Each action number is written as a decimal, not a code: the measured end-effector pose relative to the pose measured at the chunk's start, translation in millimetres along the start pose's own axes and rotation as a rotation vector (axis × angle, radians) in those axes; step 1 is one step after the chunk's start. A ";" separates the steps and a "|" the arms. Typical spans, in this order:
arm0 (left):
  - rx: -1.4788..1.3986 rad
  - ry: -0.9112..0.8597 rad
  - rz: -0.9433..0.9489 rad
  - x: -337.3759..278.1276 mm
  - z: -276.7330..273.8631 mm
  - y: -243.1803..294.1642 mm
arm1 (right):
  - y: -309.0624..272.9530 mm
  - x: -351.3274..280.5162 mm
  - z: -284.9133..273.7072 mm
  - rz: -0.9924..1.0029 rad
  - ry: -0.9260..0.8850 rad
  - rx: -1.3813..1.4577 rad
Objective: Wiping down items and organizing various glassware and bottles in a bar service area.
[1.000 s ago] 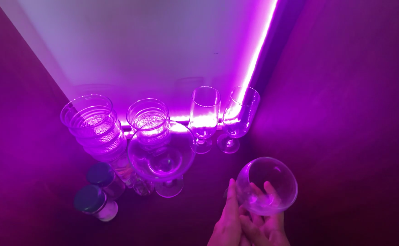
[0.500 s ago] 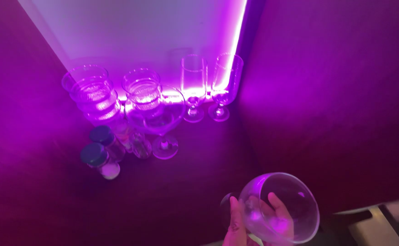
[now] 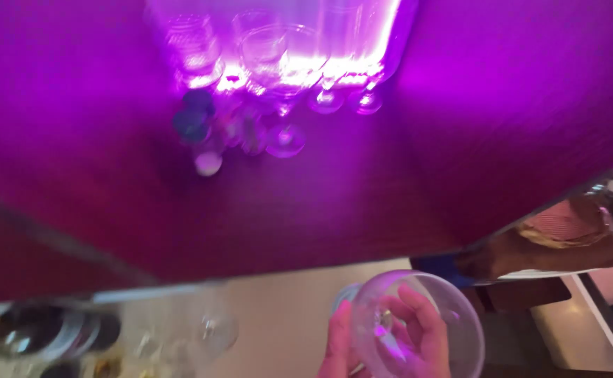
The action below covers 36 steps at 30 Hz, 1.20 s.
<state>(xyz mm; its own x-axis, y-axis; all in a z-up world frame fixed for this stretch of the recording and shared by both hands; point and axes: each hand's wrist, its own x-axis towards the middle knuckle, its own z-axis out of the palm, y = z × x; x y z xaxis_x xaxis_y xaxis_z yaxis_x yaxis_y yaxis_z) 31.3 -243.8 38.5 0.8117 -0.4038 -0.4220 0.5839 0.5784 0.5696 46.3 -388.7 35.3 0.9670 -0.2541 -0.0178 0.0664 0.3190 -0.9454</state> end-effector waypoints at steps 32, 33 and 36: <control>0.658 0.386 0.584 18.5 -181.1 -6.3 | 124.1 26.0 138.4 0.296 -0.586 -0.195; 0.631 0.388 0.618 23.2 -184.3 -6.4 | 126.8 30.0 140.0 0.309 -0.590 -0.181; 0.575 0.402 0.611 28.8 -187.7 -4.8 | 131.7 35.7 144.8 0.331 -0.596 -0.161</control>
<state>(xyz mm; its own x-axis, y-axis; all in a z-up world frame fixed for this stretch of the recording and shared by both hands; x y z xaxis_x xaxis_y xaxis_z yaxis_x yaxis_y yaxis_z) 49.2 -125.2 -108.7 0.9775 0.1931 -0.0853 0.0615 0.1261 0.9901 125.2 -223.6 -42.7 0.9032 0.3922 -0.1746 -0.2471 0.1425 -0.9585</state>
